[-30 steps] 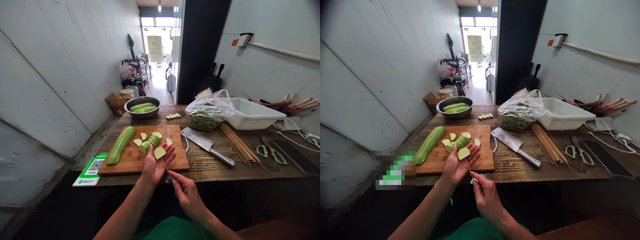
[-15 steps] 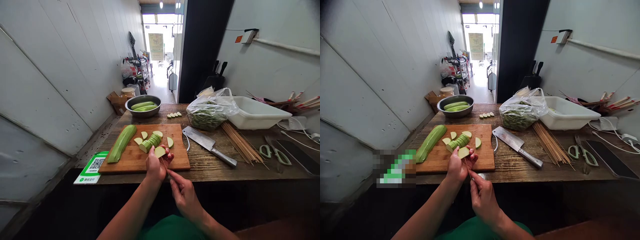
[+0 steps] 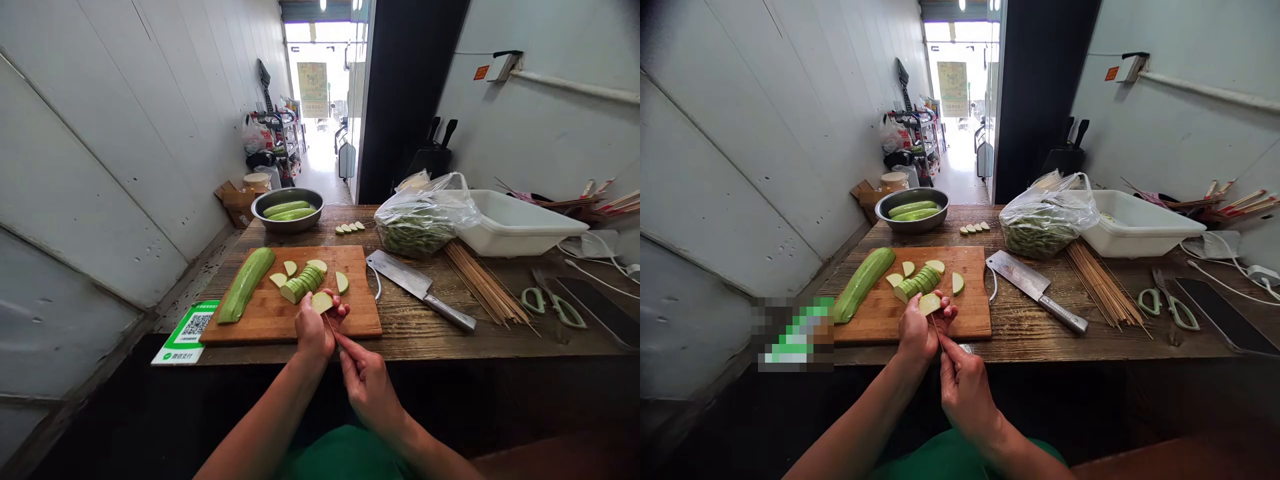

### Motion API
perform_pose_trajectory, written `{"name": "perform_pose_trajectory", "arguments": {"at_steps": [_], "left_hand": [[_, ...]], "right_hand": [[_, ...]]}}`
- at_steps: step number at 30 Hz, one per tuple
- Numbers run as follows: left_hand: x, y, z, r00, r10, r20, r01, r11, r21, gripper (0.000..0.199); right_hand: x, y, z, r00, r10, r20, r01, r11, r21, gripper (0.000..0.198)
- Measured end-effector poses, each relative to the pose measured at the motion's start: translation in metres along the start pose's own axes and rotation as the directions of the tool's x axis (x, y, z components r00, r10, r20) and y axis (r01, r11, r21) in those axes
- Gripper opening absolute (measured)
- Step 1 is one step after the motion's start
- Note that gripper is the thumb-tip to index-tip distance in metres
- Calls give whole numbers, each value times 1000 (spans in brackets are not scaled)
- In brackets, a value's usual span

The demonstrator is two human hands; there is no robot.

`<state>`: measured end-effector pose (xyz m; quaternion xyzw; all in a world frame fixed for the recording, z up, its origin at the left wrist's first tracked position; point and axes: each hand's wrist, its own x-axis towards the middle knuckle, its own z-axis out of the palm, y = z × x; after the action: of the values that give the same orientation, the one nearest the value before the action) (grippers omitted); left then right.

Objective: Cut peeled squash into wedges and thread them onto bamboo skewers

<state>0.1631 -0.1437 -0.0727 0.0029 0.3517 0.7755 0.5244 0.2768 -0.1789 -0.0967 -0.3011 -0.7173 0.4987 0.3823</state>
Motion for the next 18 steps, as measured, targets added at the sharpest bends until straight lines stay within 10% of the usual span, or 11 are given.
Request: {"name": "perform_pose_trajectory", "arguments": {"at_steps": [18], "left_hand": [[-1, -1, 0, 998, 37, -46, -36, 999, 35, 31]], "right_hand": [[3, -4, 3, 999, -36, -23, 36, 999, 13, 35]]}}
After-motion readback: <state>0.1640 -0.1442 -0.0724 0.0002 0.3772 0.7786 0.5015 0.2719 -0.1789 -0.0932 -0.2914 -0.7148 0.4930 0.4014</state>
